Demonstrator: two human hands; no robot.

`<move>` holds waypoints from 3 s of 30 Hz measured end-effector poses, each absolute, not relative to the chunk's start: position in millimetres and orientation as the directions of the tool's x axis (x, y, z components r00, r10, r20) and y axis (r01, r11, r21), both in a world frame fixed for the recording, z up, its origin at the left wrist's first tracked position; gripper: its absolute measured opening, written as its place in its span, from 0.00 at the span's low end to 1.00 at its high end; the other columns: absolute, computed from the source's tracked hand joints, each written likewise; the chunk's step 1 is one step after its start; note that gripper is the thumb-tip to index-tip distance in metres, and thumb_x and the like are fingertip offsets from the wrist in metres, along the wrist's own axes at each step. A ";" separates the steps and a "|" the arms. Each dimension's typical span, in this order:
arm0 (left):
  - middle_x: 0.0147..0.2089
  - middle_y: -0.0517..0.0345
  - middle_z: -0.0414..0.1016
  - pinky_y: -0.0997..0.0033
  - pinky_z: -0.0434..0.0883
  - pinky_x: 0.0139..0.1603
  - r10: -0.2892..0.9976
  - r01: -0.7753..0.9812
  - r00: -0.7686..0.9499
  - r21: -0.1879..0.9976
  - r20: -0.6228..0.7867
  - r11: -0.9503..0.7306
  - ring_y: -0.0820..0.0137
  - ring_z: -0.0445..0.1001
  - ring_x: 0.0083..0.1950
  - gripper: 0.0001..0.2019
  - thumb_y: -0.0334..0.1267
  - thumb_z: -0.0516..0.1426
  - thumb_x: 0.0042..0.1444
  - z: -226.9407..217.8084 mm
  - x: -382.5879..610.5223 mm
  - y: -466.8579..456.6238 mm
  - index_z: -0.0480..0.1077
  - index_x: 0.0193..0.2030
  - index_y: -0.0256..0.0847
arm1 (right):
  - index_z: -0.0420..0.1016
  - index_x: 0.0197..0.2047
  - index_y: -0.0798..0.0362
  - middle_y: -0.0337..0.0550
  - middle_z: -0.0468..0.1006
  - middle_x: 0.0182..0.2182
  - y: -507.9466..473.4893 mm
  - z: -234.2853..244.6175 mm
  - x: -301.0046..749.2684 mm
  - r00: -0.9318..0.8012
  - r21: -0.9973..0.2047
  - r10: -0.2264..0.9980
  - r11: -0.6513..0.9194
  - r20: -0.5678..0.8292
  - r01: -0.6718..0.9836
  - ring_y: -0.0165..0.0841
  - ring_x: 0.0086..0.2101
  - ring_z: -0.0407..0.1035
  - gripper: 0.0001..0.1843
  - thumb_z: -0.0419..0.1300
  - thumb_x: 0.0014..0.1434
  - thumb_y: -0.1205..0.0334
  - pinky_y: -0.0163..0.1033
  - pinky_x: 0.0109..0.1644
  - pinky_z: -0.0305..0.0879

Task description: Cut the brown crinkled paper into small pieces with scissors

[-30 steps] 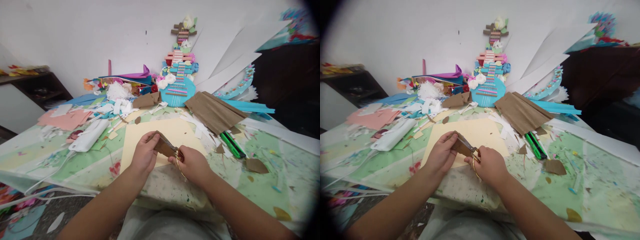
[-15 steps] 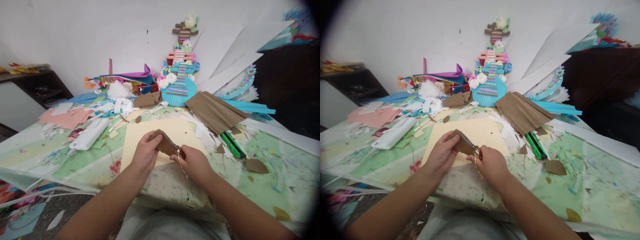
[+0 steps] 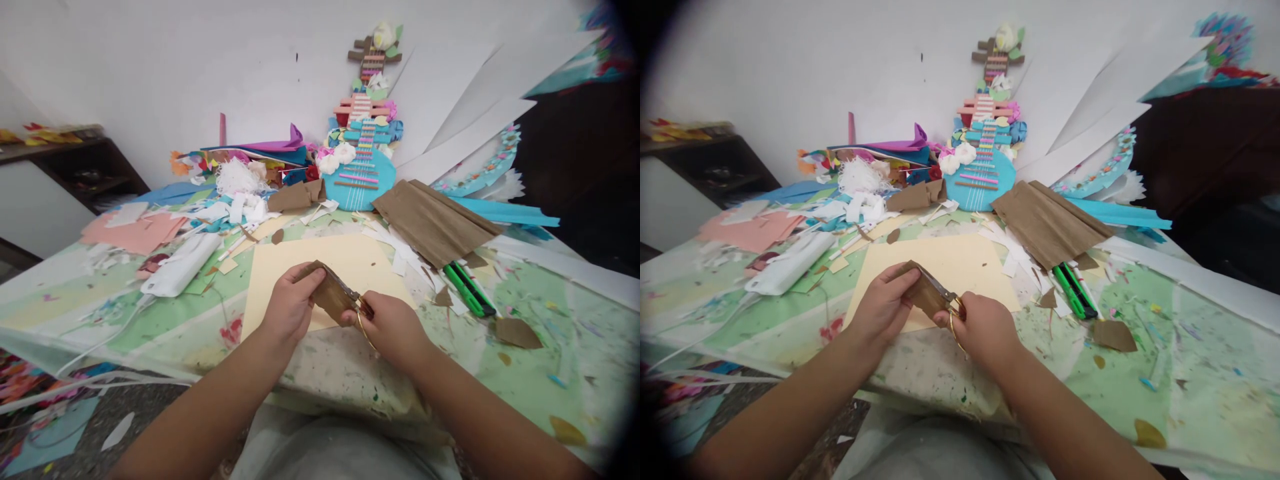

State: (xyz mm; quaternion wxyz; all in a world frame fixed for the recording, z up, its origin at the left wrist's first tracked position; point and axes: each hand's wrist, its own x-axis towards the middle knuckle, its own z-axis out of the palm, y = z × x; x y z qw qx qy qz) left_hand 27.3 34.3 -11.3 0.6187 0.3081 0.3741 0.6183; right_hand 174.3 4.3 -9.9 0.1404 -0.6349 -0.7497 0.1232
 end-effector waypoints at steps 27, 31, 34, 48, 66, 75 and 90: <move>0.26 0.58 0.72 0.73 0.65 0.30 0.992 -0.502 0.079 0.856 -0.099 0.125 0.73 0.69 0.28 0.06 0.33 0.59 0.41 -10.8 25.9 31.7 0.70 0.28 0.35 | 0.58 0.20 0.52 0.37 0.65 0.17 1.2 -9.1 173.8 -0.174 -0.397 0.983 0.181 0.053 0.900 0.27 0.20 0.54 0.17 0.50 0.50 0.48 0.31 0.23 0.42; 0.27 0.58 0.72 0.75 0.64 0.29 0.993 -0.495 0.069 0.861 -0.096 0.117 0.74 0.68 0.28 0.06 0.34 0.59 0.41 -9.6 26.3 31.4 0.70 0.29 0.35 | 0.55 0.18 0.53 0.34 0.59 0.15 3.4 -11.8 176.2 -0.143 -0.541 0.988 0.150 0.055 0.827 0.26 0.19 0.51 0.20 0.52 0.47 0.45 0.31 0.22 0.42; 0.28 0.57 0.73 0.75 0.64 0.30 0.988 -0.475 0.092 0.867 -0.123 0.152 0.73 0.69 0.28 0.07 0.33 0.59 0.41 -9.8 28.0 31.6 0.70 0.30 0.35 | 0.55 0.19 0.52 0.32 0.56 0.15 9.1 -15.9 176.8 -0.138 -0.774 0.990 0.106 0.024 0.624 0.25 0.19 0.51 0.21 0.49 0.48 0.43 0.31 0.21 0.46; 0.31 0.51 0.73 0.69 0.66 0.33 0.830 -0.348 0.517 0.834 -0.209 0.427 0.67 0.71 0.31 0.14 0.23 0.54 0.36 -11.8 33.1 26.9 0.69 0.34 0.34 | 0.62 0.38 0.51 0.36 0.62 0.30 16.2 -12.6 173.2 -0.209 -0.854 0.965 0.242 0.160 0.460 0.27 0.30 0.61 0.15 0.57 0.44 0.63 0.33 0.34 0.59; 0.32 0.46 0.75 0.65 0.67 0.33 0.784 -0.427 0.448 0.668 -0.430 0.610 0.63 0.73 0.30 0.13 0.40 0.50 0.47 -4.6 16.8 40.7 0.68 0.34 0.33 | 0.63 0.32 0.55 0.48 0.68 0.32 6.7 -13.5 207.8 -0.338 -0.006 0.891 0.356 0.302 0.934 0.41 0.36 0.60 0.26 0.61 0.36 0.43 0.42 0.39 0.55; 0.32 0.42 0.74 0.63 0.68 0.36 0.760 -0.352 0.488 0.700 -0.429 0.621 0.62 0.73 0.33 0.12 0.37 0.50 0.48 -8.9 20.8 37.2 0.68 0.34 0.31 | 0.64 0.34 0.57 0.50 0.67 0.33 5.8 -11.0 205.0 -0.277 0.059 0.916 0.272 0.290 0.961 0.42 0.37 0.59 0.25 0.58 0.41 0.44 0.43 0.40 0.52; 0.30 0.46 0.75 0.65 0.68 0.35 0.815 -0.312 0.478 0.804 -0.327 0.506 0.64 0.73 0.31 0.09 0.32 0.53 0.46 -10.9 29.4 23.8 0.66 0.34 0.31 | 0.66 0.33 0.58 0.49 0.68 0.32 10.3 -13.6 202.4 -0.270 0.001 0.844 0.304 0.462 0.953 0.41 0.38 0.58 0.14 0.55 0.46 0.57 0.43 0.41 0.52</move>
